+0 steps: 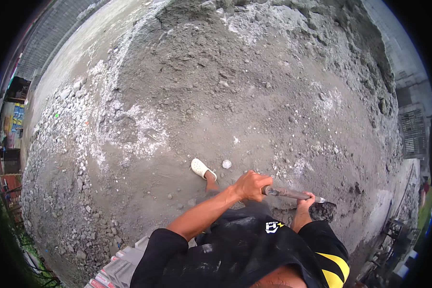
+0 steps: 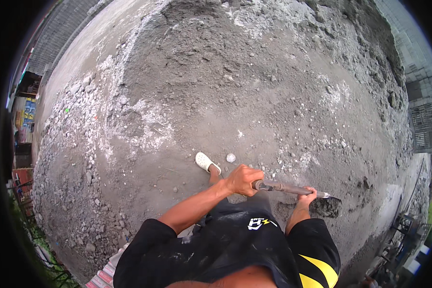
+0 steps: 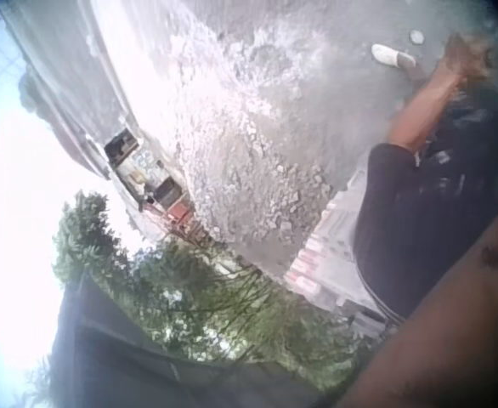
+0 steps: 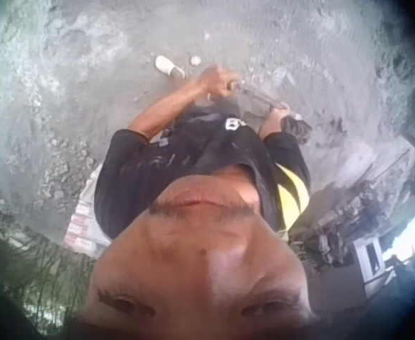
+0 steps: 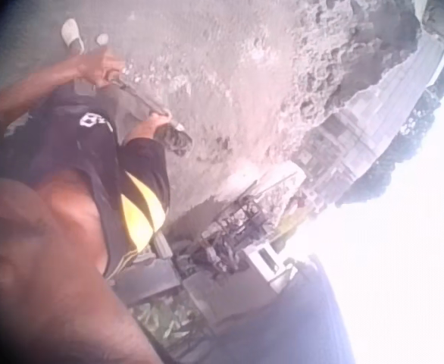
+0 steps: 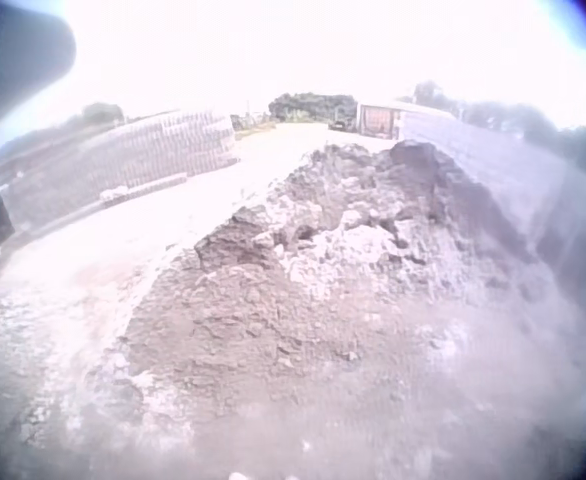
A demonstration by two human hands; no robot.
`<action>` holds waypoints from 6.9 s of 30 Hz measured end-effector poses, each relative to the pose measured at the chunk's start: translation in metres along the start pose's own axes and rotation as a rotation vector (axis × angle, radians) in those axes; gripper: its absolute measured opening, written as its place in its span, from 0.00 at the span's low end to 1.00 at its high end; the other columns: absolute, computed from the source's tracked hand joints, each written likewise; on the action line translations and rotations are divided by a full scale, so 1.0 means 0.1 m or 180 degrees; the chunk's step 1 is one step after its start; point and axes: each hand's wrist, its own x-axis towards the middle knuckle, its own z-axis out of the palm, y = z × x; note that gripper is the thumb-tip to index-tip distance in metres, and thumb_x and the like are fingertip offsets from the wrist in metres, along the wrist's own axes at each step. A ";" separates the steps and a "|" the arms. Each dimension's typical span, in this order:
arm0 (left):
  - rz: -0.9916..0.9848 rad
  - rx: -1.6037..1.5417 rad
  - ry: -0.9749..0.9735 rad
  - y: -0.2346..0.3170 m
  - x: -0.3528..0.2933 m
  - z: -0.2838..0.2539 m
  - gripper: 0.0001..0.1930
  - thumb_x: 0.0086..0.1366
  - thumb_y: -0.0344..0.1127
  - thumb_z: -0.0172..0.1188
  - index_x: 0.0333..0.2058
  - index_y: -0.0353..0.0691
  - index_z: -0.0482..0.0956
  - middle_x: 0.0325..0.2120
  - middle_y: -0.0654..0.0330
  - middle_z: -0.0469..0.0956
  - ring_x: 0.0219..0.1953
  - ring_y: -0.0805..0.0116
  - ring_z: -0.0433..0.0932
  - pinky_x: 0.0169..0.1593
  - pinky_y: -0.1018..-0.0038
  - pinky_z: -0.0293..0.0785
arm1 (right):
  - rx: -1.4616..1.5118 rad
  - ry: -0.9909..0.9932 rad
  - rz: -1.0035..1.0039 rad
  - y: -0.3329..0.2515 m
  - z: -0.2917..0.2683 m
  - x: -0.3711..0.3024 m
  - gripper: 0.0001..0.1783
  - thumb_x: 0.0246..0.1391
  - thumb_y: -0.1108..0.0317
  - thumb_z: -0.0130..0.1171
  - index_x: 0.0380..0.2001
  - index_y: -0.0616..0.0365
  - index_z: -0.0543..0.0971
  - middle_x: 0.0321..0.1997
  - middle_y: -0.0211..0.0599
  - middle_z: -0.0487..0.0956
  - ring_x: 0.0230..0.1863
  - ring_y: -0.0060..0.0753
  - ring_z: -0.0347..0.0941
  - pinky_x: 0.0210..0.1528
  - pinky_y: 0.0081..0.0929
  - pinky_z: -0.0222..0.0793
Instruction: The person uses a shovel to mix a pile of sand and cement on the ground. They repeatedly scoop and turn the material to blend it, while other workers nearby also shovel and load the mixture into a cement mixer.
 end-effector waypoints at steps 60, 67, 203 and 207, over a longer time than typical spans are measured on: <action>-0.5440 -0.0424 0.6444 -2.40 -2.99 -0.87 0.08 0.47 0.18 0.51 0.24 0.34 0.63 0.16 0.59 0.66 0.13 0.73 0.63 0.17 0.76 0.60 | -0.5147 -0.1296 0.2648 7.72 2.48 0.15 0.05 0.48 0.72 0.51 0.27 0.63 0.68 0.21 0.38 0.68 0.22 0.33 0.67 0.25 0.34 0.68; -0.4726 -0.0368 0.5694 -1.62 -3.28 -1.86 0.09 0.44 0.19 0.52 0.26 0.34 0.64 0.16 0.60 0.66 0.11 0.73 0.63 0.15 0.79 0.60 | -0.4148 -0.1172 0.2164 6.80 3.09 -0.88 0.06 0.50 0.71 0.48 0.29 0.63 0.68 0.21 0.38 0.69 0.23 0.33 0.68 0.31 0.31 0.70; -0.1824 -0.3154 0.2224 -1.12 0.27 -0.93 0.09 0.41 0.25 0.58 0.23 0.36 0.69 0.19 0.63 0.71 0.21 0.73 0.70 0.26 0.78 0.65 | -0.1146 -0.3043 -0.1194 0.04 4.32 -2.07 0.10 0.49 0.70 0.55 0.33 0.52 0.65 0.28 0.27 0.66 0.29 0.20 0.63 0.34 0.22 0.63; -0.2391 -0.3051 0.3993 -1.62 -0.36 -1.33 0.08 0.44 0.24 0.56 0.25 0.35 0.67 0.16 0.60 0.70 0.16 0.73 0.67 0.22 0.77 0.64 | -0.2229 -0.2470 -0.0688 2.20 5.20 -1.34 0.10 0.46 0.69 0.58 0.26 0.57 0.67 0.22 0.29 0.66 0.23 0.23 0.64 0.27 0.22 0.65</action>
